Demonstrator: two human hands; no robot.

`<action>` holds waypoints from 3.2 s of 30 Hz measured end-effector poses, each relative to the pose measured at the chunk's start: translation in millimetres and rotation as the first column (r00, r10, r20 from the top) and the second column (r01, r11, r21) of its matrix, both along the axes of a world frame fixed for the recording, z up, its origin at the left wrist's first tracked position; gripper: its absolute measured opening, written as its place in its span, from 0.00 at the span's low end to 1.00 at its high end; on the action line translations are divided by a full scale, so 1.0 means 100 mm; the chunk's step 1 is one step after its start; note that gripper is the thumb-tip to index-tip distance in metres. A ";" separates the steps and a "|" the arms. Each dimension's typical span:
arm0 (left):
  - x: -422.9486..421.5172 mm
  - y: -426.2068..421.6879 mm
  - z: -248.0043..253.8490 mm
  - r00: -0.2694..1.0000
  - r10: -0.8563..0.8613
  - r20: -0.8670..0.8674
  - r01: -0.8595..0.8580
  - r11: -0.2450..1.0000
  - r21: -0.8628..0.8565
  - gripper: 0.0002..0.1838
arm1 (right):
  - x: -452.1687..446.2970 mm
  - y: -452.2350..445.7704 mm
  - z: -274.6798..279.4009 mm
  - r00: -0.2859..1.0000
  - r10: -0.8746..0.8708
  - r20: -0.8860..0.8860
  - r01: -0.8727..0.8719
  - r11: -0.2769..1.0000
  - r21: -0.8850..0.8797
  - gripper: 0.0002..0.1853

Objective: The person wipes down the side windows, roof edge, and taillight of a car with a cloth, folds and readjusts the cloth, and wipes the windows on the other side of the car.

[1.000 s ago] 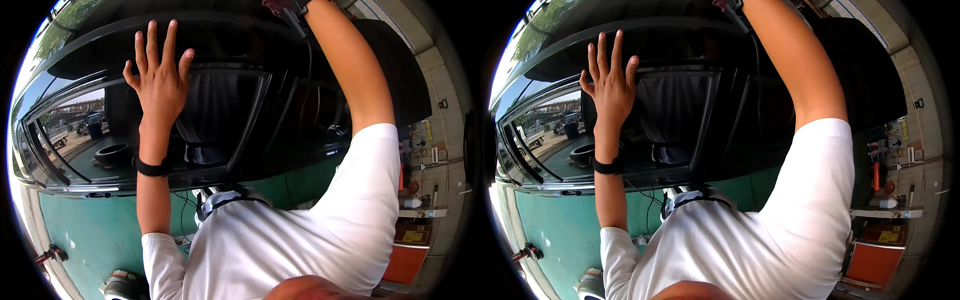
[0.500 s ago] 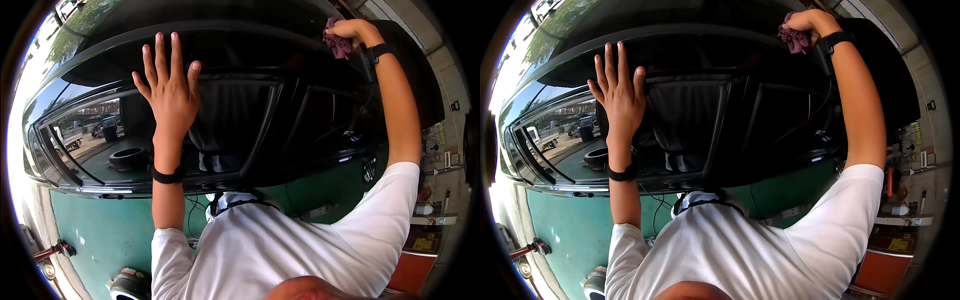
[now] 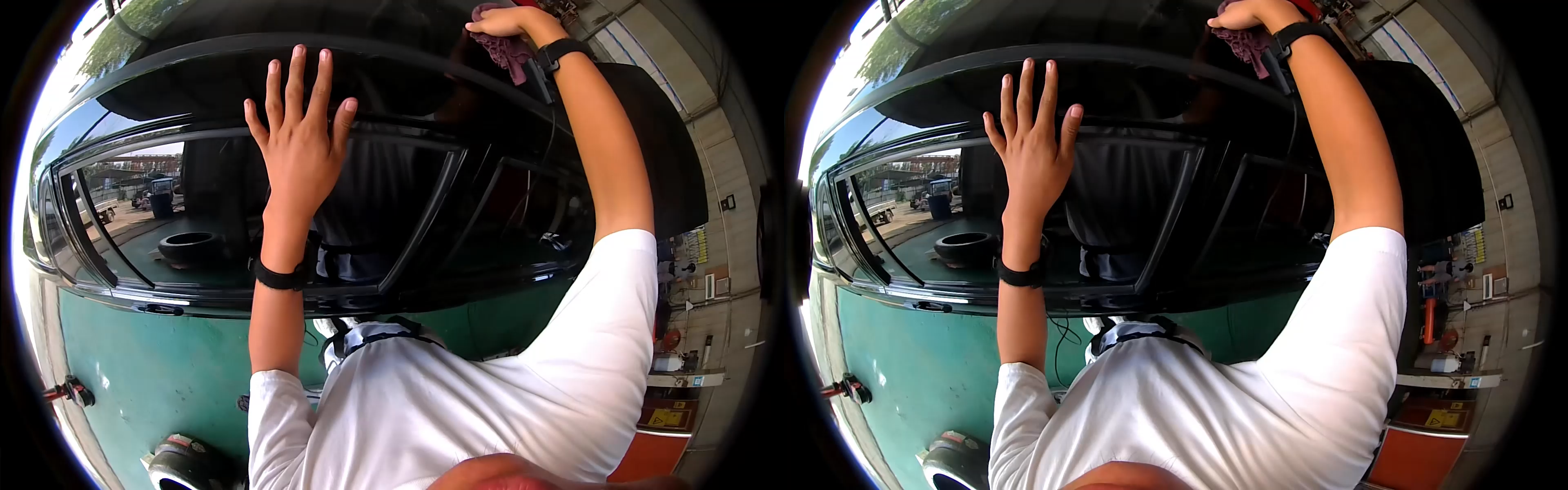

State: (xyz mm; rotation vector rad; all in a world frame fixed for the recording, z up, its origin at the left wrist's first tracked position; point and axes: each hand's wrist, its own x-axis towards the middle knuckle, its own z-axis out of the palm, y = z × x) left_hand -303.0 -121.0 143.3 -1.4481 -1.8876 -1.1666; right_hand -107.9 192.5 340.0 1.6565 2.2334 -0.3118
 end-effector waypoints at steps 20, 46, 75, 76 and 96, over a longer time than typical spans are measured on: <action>-0.12 0.09 -0.14 0.999 -0.045 0.007 0.045 0.999 0.027 0.31 | 0.74 -0.51 -0.26 0.937 0.301 -0.179 -0.307 0.952 -0.006 0.26; -2.28 -1.38 -0.11 1.000 -0.012 -0.004 0.012 0.998 -0.055 0.32 | 0.57 -0.13 -0.09 0.940 -0.340 -0.034 0.327 0.923 -0.204 0.49; -2.99 -1.46 0.19 0.998 0.029 0.059 -0.029 1.000 -0.001 0.43 | -1.48 -1.25 0.46 0.989 -0.096 -0.110 0.105 0.991 0.079 0.16; -3.01 -1.46 0.16 0.997 0.058 0.042 -0.057 0.998 -0.023 0.42 | -1.65 -1.29 0.45 0.988 -0.032 -0.150 0.040 0.998 0.051 0.15; -3.90 -1.74 0.16 0.961 0.192 -0.198 -0.255 0.891 -0.376 0.37 | 0.00 -1.15 -0.19 0.993 0.024 0.116 -0.070 0.908 0.414 0.20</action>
